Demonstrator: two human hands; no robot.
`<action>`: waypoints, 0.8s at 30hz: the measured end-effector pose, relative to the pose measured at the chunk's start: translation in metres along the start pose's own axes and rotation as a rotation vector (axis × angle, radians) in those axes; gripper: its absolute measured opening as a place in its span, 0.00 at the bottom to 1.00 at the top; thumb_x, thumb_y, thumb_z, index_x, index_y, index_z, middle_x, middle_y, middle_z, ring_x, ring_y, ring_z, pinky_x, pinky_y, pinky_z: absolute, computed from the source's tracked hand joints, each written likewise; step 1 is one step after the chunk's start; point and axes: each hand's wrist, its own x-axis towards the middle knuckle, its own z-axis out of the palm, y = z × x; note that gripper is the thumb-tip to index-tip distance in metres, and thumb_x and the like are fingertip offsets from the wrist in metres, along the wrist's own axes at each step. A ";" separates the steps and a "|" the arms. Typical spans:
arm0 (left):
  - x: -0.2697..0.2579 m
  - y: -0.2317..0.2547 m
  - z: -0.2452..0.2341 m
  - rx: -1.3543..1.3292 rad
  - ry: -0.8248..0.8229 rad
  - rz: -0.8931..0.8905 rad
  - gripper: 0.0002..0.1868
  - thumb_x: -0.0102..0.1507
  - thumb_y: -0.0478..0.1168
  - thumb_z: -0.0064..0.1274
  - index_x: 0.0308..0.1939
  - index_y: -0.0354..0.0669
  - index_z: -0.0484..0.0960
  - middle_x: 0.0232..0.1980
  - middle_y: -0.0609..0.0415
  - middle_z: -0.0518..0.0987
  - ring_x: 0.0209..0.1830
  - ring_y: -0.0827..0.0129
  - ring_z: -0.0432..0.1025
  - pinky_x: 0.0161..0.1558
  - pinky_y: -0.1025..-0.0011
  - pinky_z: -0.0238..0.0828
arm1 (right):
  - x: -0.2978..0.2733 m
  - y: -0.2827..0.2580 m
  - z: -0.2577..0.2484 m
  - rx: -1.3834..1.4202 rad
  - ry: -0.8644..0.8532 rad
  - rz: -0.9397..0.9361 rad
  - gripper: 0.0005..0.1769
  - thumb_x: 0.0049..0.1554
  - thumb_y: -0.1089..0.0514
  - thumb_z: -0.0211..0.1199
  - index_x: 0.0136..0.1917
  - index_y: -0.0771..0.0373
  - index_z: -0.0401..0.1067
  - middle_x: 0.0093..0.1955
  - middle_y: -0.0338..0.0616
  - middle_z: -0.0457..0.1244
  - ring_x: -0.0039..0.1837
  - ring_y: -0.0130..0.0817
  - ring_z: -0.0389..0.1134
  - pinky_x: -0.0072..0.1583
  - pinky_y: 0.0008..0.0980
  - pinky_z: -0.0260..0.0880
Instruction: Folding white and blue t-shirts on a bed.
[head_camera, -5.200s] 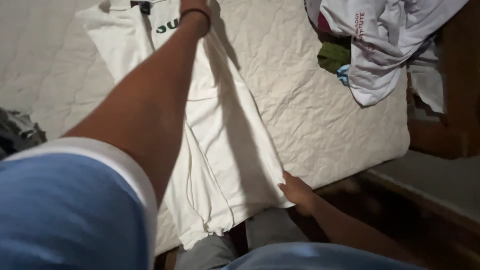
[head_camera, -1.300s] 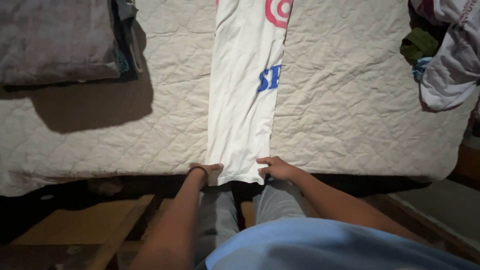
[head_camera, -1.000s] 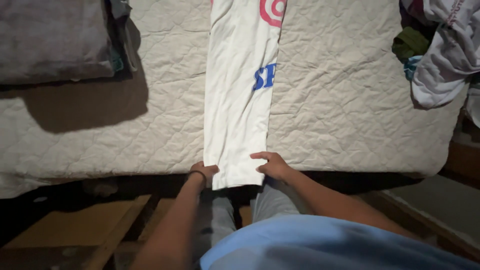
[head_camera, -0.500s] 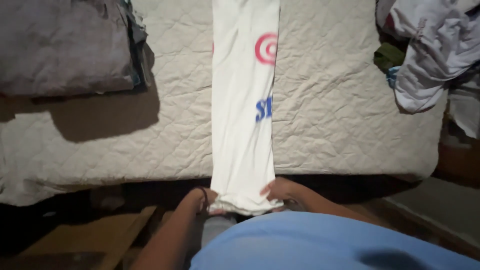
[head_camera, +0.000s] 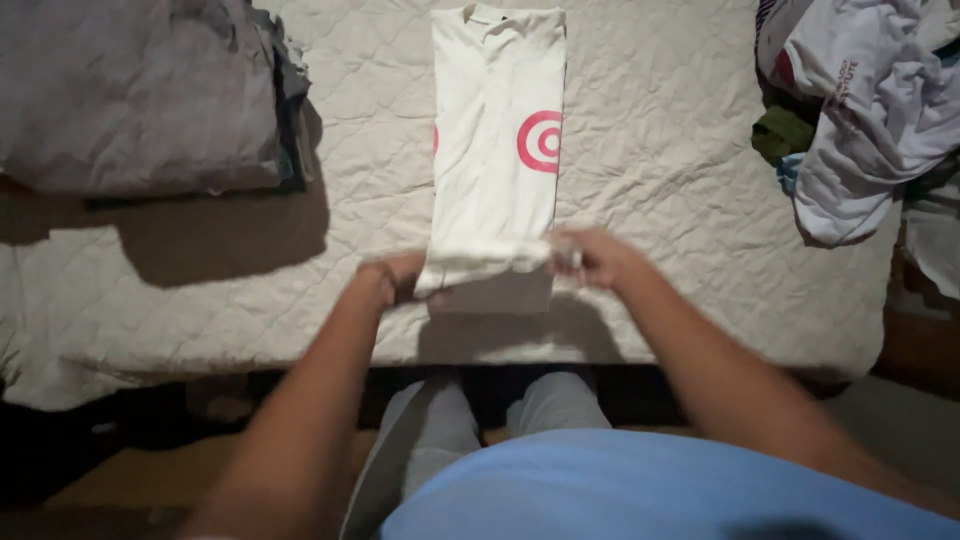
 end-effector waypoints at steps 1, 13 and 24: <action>0.004 0.035 0.007 0.109 0.018 0.084 0.12 0.63 0.47 0.56 0.47 0.47 0.84 0.42 0.56 0.86 0.37 0.70 0.79 0.39 0.71 0.81 | 0.004 -0.032 0.003 0.122 0.039 -0.068 0.15 0.61 0.52 0.65 0.56 0.62 0.72 0.46 0.45 0.68 0.45 0.36 0.71 0.43 0.31 0.75; -0.003 0.291 0.077 0.099 0.075 0.505 0.38 0.64 0.69 0.45 0.70 0.53 0.64 0.66 0.54 0.74 0.54 0.58 0.77 0.49 0.53 0.82 | -0.004 -0.258 0.041 0.247 0.085 -0.571 0.22 0.63 0.52 0.60 0.68 0.50 0.60 0.58 0.45 0.63 0.51 0.42 0.71 0.48 0.43 0.80; 0.143 0.132 -0.019 0.845 0.691 0.409 0.38 0.55 0.57 0.68 0.61 0.39 0.76 0.60 0.40 0.78 0.60 0.50 0.74 0.58 0.59 0.71 | 0.081 -0.108 -0.011 -0.485 0.543 -0.342 0.18 0.57 0.54 0.68 0.60 0.58 0.73 0.42 0.37 0.68 0.43 0.30 0.69 0.39 0.34 0.73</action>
